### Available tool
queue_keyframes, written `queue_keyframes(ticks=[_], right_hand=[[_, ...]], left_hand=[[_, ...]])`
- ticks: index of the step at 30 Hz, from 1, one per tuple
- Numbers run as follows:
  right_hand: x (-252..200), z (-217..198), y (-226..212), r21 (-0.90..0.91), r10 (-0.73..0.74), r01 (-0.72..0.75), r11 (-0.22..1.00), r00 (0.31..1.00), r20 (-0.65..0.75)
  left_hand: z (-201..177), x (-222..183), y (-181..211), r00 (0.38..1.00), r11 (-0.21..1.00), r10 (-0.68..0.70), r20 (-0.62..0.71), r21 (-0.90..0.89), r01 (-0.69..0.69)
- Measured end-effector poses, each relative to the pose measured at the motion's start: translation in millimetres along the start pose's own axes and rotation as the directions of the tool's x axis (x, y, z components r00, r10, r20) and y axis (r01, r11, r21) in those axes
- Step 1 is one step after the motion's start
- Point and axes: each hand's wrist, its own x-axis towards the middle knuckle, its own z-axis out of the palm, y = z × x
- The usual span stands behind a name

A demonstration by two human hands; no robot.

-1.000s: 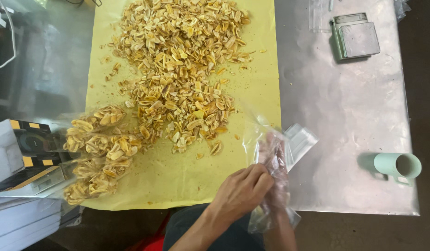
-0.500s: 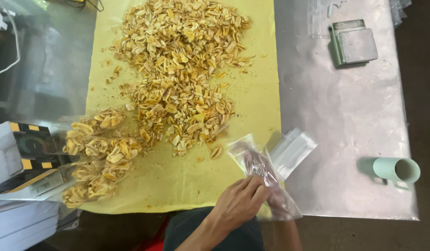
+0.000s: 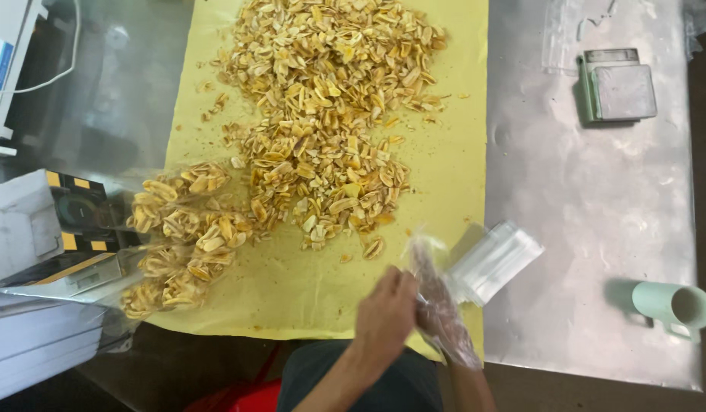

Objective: The person scoops dried banana chips from a large pile on a yellow sheet and places them into small clear plastic bags. The person repeatedly fills and sets aside the bags on a stainless steel table.

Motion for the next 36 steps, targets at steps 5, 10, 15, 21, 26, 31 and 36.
queue_keyframes(ticks=[5, 10, 15, 21, 26, 31, 36], right_hand=[[-26, 10, -24, 0.031, 0.362, -0.41, 0.911, 0.836, 0.413], [-27, 53, -13, 0.118, 0.334, -0.339, 0.933, 0.94, 0.064], [35, 173, 40, -0.295, 0.055, -0.093, 0.951, 0.989, -0.134], [122, 271, 68, -0.611, -0.277, 0.09, 0.787, 0.935, -0.219], [203, 254, 101, -0.836, 0.188, -0.173, 0.521, 0.978, -0.085], [238, 194, 129, -0.517, 0.272, -0.296, 0.803, 0.954, -0.124], [264, 146, 167, -0.505, 0.451, -0.43, 0.748, 0.888, -0.087]], left_hand=[[-21, 3, -53, 0.966, 0.977, -0.213, -0.148, -0.005, 0.215], [-67, -34, -109, 0.893, 0.956, -0.281, -0.351, -0.024, 0.291], [-73, -82, -155, 0.879, 0.91, -0.396, -0.265, 0.017, 0.415], [-24, -116, -235, 0.765, 0.769, -0.638, 0.086, 0.01, 0.64], [-10, -140, -272, 0.901, 0.901, -0.433, -0.033, -0.047, 0.432], [-34, -129, -286, 0.958, 0.957, -0.282, -0.043, -0.088, 0.278], [-52, -96, -291, 0.975, 0.953, -0.218, 0.042, -0.208, 0.222]])
